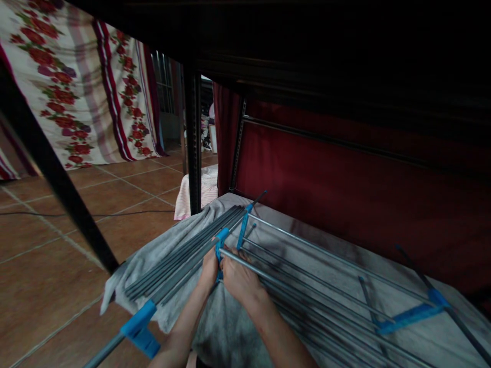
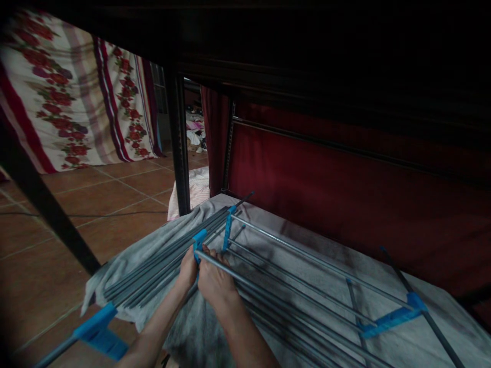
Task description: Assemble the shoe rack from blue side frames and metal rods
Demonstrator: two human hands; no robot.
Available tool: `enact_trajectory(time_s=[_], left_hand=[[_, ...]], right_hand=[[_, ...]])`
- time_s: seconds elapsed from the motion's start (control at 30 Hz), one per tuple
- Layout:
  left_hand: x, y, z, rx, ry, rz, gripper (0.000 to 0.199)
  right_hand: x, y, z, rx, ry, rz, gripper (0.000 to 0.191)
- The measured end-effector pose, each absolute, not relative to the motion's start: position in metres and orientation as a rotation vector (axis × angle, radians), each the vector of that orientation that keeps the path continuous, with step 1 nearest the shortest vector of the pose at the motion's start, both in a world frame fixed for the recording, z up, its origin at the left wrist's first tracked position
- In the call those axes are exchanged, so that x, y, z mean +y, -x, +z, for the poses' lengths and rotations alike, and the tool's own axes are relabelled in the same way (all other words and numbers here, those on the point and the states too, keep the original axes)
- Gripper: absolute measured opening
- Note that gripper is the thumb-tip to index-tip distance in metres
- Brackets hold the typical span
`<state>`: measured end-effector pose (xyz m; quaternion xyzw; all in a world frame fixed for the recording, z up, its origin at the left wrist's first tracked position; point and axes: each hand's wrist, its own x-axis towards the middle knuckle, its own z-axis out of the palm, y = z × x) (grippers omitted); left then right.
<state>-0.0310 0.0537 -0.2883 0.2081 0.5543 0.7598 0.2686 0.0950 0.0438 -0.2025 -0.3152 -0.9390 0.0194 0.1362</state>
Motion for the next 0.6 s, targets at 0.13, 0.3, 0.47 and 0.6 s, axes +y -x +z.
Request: enact_trajectory(time_s=[0.13, 0.3, 0.47, 0.6], left_hand=[[0.05, 0.025, -0.29, 1.431, -0.567, 2.005, 0.047], [0.048, 0.018, -0.288, 1.413, -0.572, 1.942, 0.04], [0.048, 0.017, -0.283, 1.448, -0.535, 1.92, 0.041], [0.049, 0.019, -0.283, 1.497, -0.502, 1.939, 0.043]], right_hand=[[0.048, -0.097, -0.203, -2.786, 0.887, 0.187, 0.034], [0.052, -0.096, -0.211, -2.848, 0.92, 0.261, 0.036], [0.051, -0.094, -0.214, -2.834, 0.918, 0.218, 0.036], [0.051, -0.092, -0.211, -2.857, 0.943, 0.242, 0.037]])
